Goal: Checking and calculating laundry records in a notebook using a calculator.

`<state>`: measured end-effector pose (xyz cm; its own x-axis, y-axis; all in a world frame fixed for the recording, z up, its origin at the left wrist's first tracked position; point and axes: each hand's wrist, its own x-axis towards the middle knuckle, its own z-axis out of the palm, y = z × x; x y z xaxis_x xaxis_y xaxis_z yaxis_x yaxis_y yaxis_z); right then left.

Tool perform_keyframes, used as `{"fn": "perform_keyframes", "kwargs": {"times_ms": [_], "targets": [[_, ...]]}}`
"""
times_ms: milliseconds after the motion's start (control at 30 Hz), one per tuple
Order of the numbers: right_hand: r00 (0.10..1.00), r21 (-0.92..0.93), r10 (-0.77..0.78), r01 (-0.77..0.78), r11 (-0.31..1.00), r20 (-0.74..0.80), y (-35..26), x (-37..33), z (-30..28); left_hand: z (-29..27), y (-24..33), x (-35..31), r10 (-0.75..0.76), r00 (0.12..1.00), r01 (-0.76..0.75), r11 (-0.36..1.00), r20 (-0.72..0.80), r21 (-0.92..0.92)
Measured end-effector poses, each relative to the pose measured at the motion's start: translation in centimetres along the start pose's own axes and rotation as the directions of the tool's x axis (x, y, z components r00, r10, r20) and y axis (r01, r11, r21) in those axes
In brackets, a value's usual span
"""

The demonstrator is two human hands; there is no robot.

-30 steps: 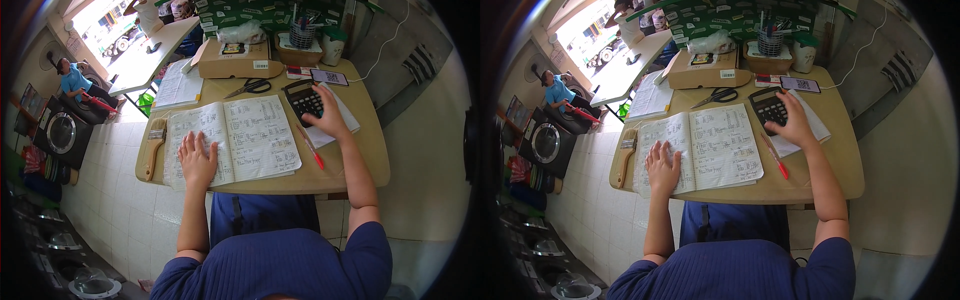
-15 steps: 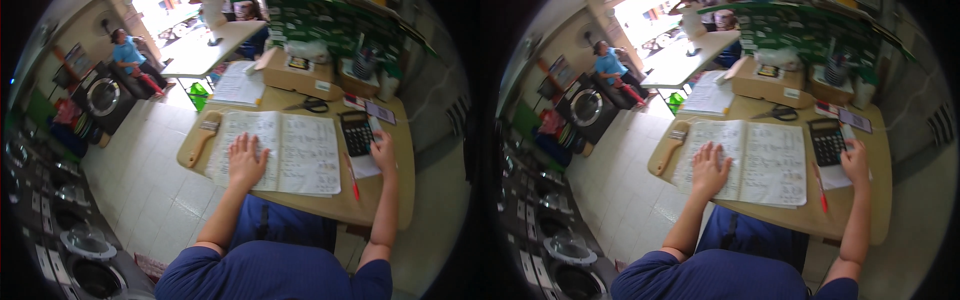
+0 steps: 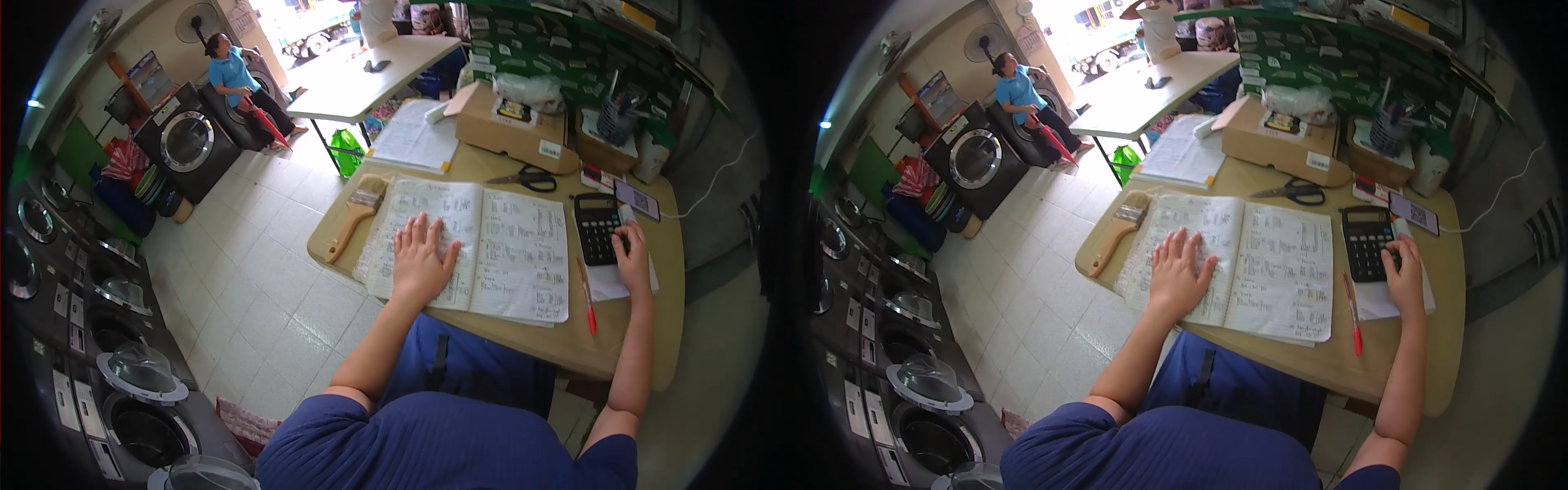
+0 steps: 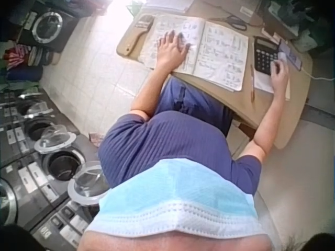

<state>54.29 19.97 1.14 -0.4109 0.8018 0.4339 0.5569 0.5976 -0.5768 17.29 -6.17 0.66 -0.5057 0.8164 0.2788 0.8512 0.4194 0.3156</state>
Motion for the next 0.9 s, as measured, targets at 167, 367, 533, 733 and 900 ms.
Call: {"fn": "perform_keyframes", "kwargs": {"times_ms": [167, 367, 533, 733, 900], "targets": [[1.0, 0.044, -0.008, 0.007, 0.999, 0.008, -0.1, 0.8, 0.2, -0.1, -0.2, 0.0, 0.0, 0.999, -0.001, 1.0, -0.047, -0.015], [1.0, 0.046, 0.0, -0.001, 0.999, 0.025, 0.2, 0.6, 0.1, -1.0, 0.6, -0.9, -0.035, 0.999, 0.034, 0.999, -0.031, -0.012], [1.0, 0.156, 0.016, -0.02, 0.988, 0.026, 0.9, 0.3, 0.0, -0.6, -0.1, -3.5, 0.065, 0.998, -0.065, 0.997, -0.007, 0.039], [1.0, 0.129, -0.021, 0.018, 0.992, 0.022, 0.6, 0.4, -0.1, -1.1, -0.3, -4.1, 0.051, 0.998, -0.052, 0.998, 0.024, 0.025], [0.999, 0.136, -0.019, 0.014, 0.991, 0.034, 0.9, 0.3, -0.3, -1.1, 0.1, -3.8, 0.012, 1.0, -0.012, 1.0, -0.014, 0.029]]}}
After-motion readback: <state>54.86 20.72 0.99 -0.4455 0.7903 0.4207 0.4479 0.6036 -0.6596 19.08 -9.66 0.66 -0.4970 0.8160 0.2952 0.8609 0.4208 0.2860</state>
